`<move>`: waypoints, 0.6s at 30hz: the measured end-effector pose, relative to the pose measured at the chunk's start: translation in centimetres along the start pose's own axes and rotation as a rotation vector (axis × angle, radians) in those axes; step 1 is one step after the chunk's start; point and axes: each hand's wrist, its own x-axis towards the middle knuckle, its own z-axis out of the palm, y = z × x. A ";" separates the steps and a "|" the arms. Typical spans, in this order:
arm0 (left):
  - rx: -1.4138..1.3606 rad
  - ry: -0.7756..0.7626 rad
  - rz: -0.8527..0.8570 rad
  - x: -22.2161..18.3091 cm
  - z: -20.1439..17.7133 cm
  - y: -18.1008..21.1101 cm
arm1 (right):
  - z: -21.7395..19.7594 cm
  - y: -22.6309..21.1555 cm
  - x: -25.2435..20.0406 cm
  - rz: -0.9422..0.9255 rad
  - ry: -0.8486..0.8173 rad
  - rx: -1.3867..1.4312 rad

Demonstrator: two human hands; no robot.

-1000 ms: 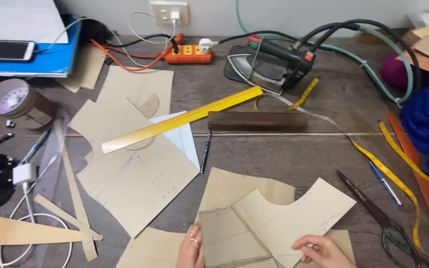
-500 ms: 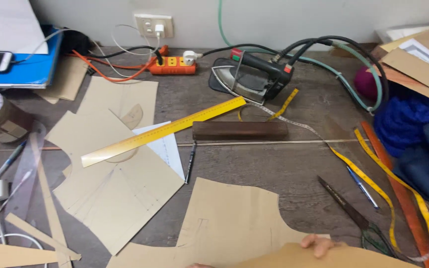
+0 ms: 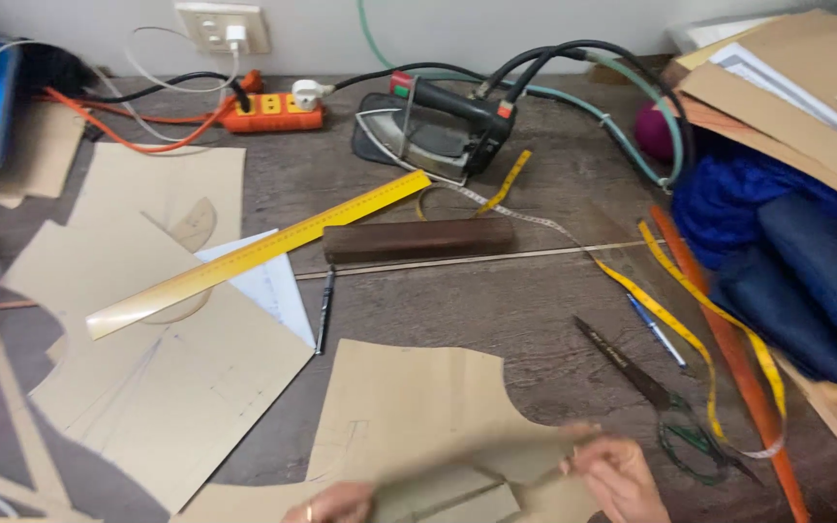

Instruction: Measuring and marking paper garment patterns using a tape measure and pen on a workbench

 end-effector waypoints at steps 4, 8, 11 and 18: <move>-0.594 -0.911 0.335 8.2 -4.1 -2.0 | 4.3 -0.7 4.0 0.239 0.340 -0.258; -0.556 -1.072 0.233 8.6 -1.5 -3.2 | 7.7 0.0 7.2 0.414 0.314 -0.450; -0.500 -1.078 0.466 8.9 -2.9 -3.7 | 7.3 2.6 7.6 0.339 0.244 -0.504; -0.376 -1.035 0.435 13.8 -7.6 -7.6 | 4.3 3.3 7.0 0.275 0.274 -0.679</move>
